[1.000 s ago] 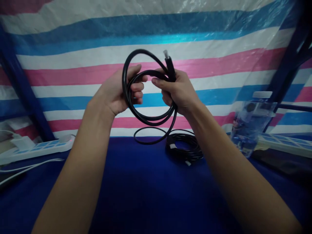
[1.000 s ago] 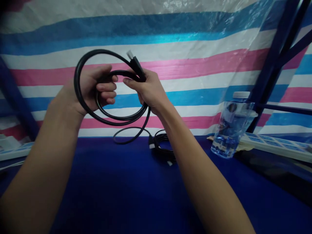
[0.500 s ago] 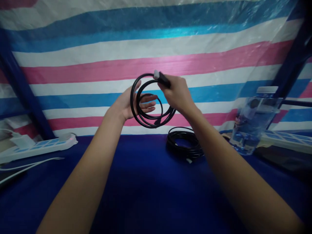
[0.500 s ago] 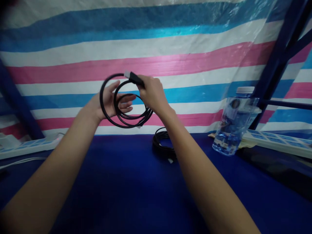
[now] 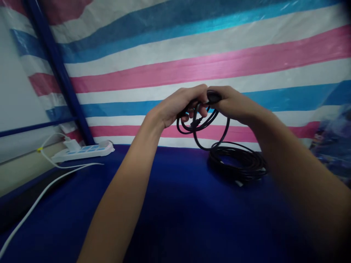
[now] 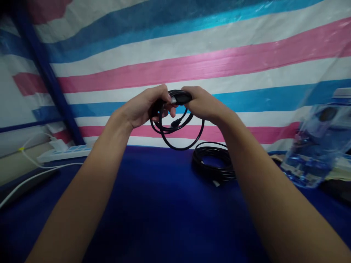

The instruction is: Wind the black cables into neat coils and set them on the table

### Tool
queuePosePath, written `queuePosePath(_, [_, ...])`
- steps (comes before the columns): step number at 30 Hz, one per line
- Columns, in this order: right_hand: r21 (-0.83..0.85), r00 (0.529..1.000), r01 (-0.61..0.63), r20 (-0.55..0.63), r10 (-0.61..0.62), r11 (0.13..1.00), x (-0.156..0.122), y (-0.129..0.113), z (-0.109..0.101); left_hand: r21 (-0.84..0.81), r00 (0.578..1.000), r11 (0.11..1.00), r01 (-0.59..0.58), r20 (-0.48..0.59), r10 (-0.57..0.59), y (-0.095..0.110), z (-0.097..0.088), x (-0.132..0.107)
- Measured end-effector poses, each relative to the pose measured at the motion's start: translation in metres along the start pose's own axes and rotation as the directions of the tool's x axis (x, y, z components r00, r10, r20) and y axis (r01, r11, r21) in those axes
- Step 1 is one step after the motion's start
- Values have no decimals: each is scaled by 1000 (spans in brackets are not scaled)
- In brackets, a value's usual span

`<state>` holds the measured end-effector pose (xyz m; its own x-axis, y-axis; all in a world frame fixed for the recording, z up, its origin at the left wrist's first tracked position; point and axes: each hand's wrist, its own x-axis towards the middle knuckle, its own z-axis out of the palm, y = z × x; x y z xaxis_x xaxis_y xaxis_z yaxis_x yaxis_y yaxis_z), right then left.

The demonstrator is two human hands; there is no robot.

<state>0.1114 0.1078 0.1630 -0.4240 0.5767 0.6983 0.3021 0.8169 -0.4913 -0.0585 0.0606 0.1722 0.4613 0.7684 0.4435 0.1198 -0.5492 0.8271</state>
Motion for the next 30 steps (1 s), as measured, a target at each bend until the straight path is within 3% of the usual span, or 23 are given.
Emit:
queuePosePath(3, [61,998,-12,66,8,998,-3,-8,-2,65,994,992,-105,-18,107,-4,-3,0])
queuePosePath(7, [251,978,-68,-173,114,965,-1,-11,-2,-302,997,950,-71,-4,73,-7,3,-3])
queuePosePath(10, [270,985,-81,-128,119,959,0,-10,-3,-464,999,885,34,37,-19,-4,10,-5])
queuePosePath(15, [-94,1000,-25,-16,23,995,-4,-11,-10,-480,991,870,115,112,-69,5,7,-4])
queuePosePath(19, [-387,997,40,-39,-60,921,-4,-8,-10,-390,986,906,165,38,-164,3,-3,3])
queuePosePath(21, [-491,991,94,-39,-130,866,-3,-6,-6,-346,974,911,226,64,-217,-1,-3,6])
queuePosePath(24, [-598,984,164,50,-168,784,-1,-5,5,-282,936,894,347,157,-314,-9,1,7])
queuePosePath(27, [-663,979,201,107,-174,721,-2,-7,17,-279,912,868,410,150,-383,-14,2,4])
queuePosePath(30, [-566,976,208,72,-203,798,-3,-10,22,-264,934,897,355,143,-328,-16,-1,-1])
